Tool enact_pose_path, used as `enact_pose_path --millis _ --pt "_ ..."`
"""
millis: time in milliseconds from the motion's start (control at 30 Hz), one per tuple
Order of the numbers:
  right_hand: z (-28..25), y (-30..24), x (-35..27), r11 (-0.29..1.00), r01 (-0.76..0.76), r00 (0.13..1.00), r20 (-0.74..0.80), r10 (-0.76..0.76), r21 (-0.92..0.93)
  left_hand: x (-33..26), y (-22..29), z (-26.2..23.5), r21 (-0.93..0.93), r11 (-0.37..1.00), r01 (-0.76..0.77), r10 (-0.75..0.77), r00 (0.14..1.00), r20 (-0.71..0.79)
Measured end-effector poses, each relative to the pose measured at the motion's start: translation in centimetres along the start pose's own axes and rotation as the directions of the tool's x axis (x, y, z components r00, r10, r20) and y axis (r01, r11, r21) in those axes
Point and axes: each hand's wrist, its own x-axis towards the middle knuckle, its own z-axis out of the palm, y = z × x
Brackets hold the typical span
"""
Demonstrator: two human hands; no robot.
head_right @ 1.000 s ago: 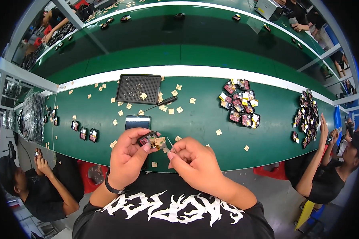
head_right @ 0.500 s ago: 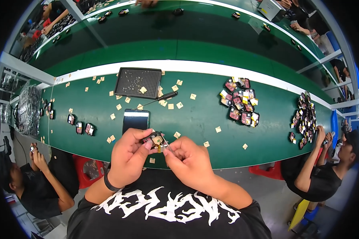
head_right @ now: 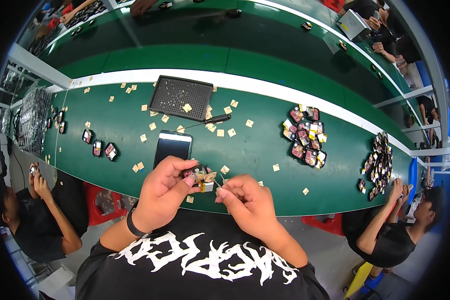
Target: Assembling small electronic modules, specifically placing batteries and boards into casings on a factory production line.
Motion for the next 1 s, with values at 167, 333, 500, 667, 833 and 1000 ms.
enact_pose_path --millis 167,333,500,667,833,1000 --pt "1.0 -1.5 0.3 0.912 0.105 0.994 0.025 -0.104 -0.397 -0.2 0.2 -0.3 0.287 0.955 -0.077 0.054 0.995 0.085" --pt "1.4 -1.7 0.0 0.886 0.086 0.995 -0.004 -0.099 -0.455 -0.1 0.4 0.2 0.539 0.806 -0.244 0.215 0.969 0.118" --pt "1.6 -1.4 -0.7 0.865 0.093 0.992 -0.024 -0.12 -0.493 -0.2 0.8 0.4 0.298 0.952 -0.073 0.067 0.997 0.03" --pt "1.5 -1.1 -0.8 0.867 0.135 0.989 0.006 -0.151 -0.48 -0.4 -0.1 -0.3 0.129 0.99 0.049 -0.056 0.997 0.047" --pt "1.1 -0.1 -1.2 0.919 0.14 0.989 0.014 -0.145 -0.368 -0.7 0.0 0.4 -0.164 0.965 0.204 -0.206 0.978 0.003" --pt "0.9 -0.6 -1.9 0.962 0.023 1.0 0.019 -0.018 -0.271 -1.1 0.0 -0.3 0.126 0.991 0.044 -0.046 0.999 0.012"
